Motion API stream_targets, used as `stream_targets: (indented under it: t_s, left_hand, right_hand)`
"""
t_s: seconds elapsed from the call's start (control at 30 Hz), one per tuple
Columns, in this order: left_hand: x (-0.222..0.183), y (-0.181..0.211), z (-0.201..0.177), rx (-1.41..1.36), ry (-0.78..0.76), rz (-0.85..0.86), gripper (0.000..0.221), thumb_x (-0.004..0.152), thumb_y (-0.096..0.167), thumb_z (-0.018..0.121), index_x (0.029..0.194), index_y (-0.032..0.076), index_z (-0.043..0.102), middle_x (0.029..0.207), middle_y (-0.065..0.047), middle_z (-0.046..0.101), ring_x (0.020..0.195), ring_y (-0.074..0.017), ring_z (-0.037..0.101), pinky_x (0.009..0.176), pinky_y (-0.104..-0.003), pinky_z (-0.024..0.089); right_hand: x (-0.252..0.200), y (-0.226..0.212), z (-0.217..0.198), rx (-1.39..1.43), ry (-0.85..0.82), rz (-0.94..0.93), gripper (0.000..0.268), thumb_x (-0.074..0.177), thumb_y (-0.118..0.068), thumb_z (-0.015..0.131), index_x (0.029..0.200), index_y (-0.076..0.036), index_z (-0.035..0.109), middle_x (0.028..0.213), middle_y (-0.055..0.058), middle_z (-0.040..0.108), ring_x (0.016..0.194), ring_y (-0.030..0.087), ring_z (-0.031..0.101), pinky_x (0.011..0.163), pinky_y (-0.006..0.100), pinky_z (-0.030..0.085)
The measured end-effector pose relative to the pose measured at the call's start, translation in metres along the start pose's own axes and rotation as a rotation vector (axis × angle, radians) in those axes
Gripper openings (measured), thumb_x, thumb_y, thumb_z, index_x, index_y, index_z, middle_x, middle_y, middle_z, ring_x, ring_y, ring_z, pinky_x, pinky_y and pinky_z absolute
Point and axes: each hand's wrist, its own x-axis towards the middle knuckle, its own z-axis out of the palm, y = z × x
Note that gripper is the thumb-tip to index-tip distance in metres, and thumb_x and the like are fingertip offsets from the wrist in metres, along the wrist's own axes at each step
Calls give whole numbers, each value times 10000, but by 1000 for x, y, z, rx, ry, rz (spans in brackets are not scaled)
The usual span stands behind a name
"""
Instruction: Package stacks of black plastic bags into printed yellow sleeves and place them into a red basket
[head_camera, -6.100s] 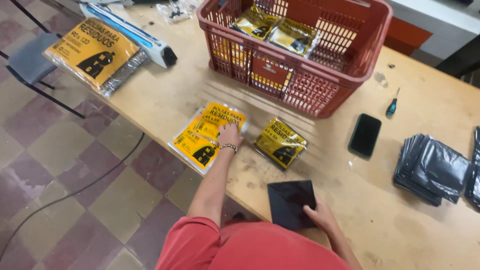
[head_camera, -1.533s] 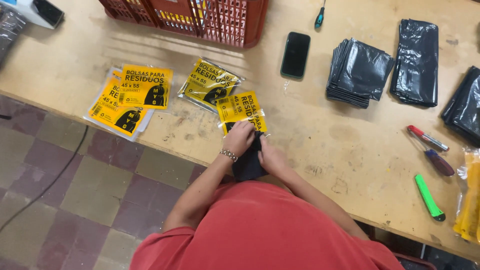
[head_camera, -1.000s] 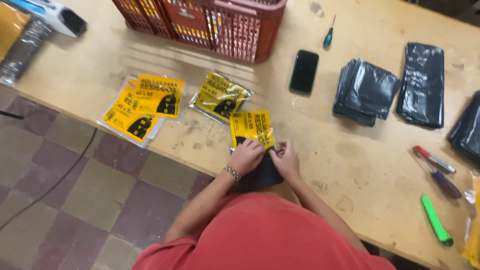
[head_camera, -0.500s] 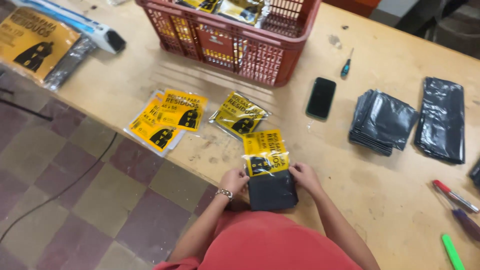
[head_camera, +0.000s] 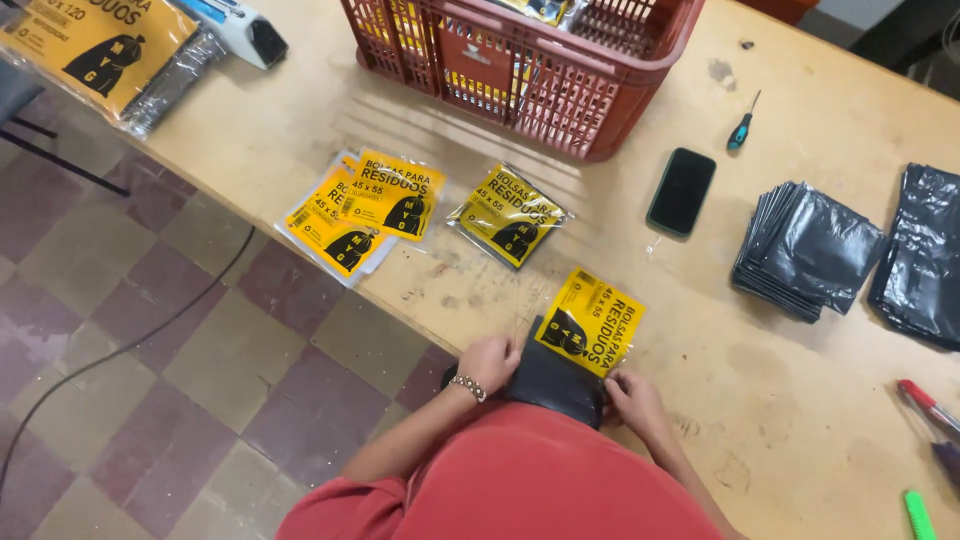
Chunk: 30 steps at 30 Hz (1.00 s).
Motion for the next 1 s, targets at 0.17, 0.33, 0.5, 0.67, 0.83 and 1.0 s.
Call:
stream_targets:
  t_s: [0.17,0.33,0.5,0.67,0.83,1.0]
  left_hand:
    - [9,29,-20,-94,-23,51,295,954,401,567,1027,127,650,872,-151,735,963,-367,713,830,-485,559]
    - [21,5,4,-36,-136,94,308,935,393,564,930,122,711,863,-156,742,940,-381,707,830,-501,559]
    - [-10,-16,3,34,-226,176,263,948,371,534,935,158,687,898,-151,733,957,-383,699,830,-499,553]
    - [-22,-16,-10,-346,-332,185,261,914,404,658,864,154,712,875,-106,738,893,-304,703,781,-404,550]
    - [-21,37,-67,-1046,-340,-136,226,902,273,660,726,132,641,442,-28,529,344,-98,475,326,-177,368]
    - [-21,55,-142,-1211,-84,-84,199,896,197,663,792,28,674,439,-87,491,291,-123,466,303,-220,345]
  right_hand:
    - [2,8,10,-6,63,-7,230,923,-330,627,1022,-161,748,905,162,770,942,374,722,825,487,572]
    - [4,16,15,126,56,31,201,932,-278,613,971,-121,732,796,173,759,719,322,743,615,427,615]
    - [-14,39,27,128,-10,26,215,941,-235,608,928,-53,720,716,193,751,620,327,747,527,459,605]
    - [-6,57,16,521,-18,-36,139,878,-177,663,873,-39,675,603,127,642,482,249,642,448,362,521]
    - [18,-61,-72,747,46,-43,148,866,-155,615,754,-61,593,475,112,502,332,214,492,306,282,334]
    - [55,-189,-122,747,18,-219,159,823,-145,555,671,-103,551,441,74,386,317,168,405,309,236,243]
